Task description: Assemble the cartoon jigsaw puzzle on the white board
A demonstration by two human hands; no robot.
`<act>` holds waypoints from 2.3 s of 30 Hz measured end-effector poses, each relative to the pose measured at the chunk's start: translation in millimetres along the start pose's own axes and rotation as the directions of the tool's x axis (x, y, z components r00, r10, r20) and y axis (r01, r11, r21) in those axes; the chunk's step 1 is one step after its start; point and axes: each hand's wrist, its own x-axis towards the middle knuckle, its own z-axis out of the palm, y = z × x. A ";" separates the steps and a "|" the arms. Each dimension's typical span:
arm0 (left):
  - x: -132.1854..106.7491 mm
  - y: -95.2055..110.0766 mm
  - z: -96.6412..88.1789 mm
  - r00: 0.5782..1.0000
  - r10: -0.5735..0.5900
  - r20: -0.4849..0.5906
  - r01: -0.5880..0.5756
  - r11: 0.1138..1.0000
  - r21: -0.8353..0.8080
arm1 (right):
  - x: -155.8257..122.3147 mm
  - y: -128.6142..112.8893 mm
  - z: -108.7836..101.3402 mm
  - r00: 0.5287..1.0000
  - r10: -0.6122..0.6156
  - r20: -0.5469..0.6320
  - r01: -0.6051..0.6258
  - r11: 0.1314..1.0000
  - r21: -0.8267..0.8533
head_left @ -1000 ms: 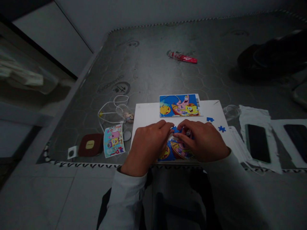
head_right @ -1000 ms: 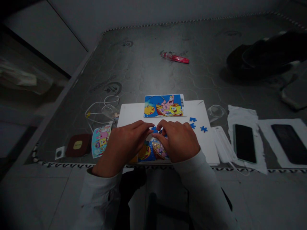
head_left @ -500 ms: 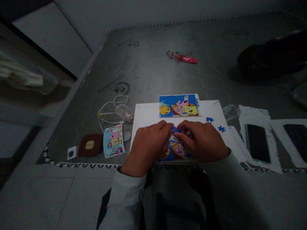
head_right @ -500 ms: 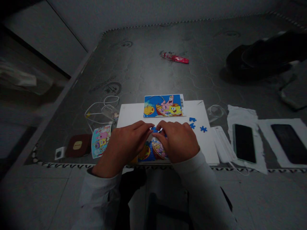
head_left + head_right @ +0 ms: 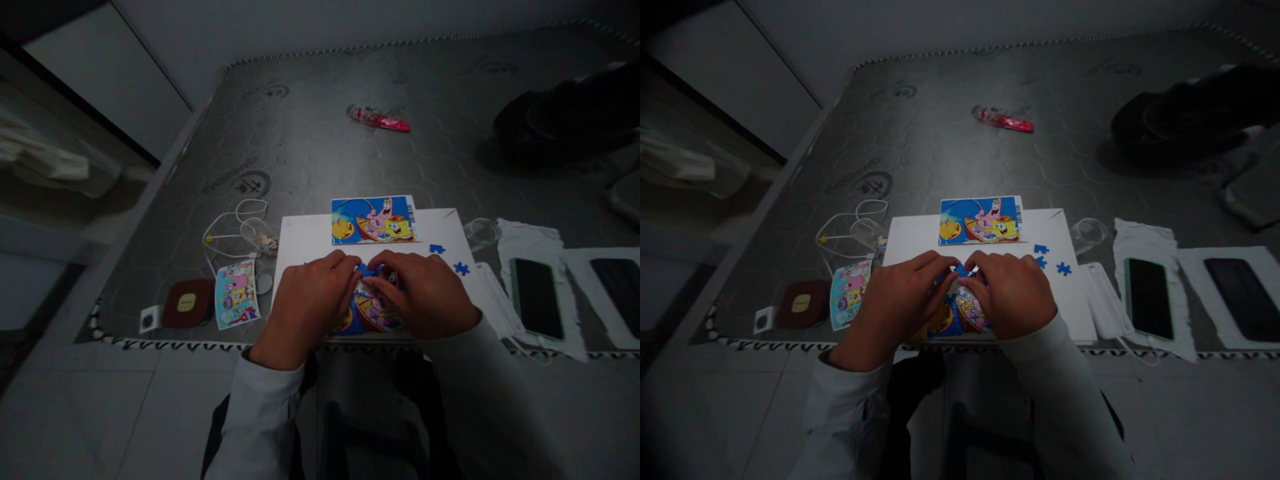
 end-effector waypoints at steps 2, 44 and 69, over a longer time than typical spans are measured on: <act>0.2 -0.1 -1.1 1.000 -0.008 0.000 0.008 1.000 0.001 | 0.2 -0.1 -0.5 1.000 -0.002 0.002 0.002 1.000 -0.004; -2.9 -2.9 1.1 0.997 0.005 -0.082 -0.006 1.000 -0.013 | 0.7 0.5 0.4 0.997 0.008 -0.078 -0.002 0.997 0.077; -3.2 -3.5 2.7 0.998 -0.032 -0.059 0.027 0.997 -0.071 | 1.4 -2.8 -1.4 0.998 0.046 0.044 -0.045 0.998 -0.038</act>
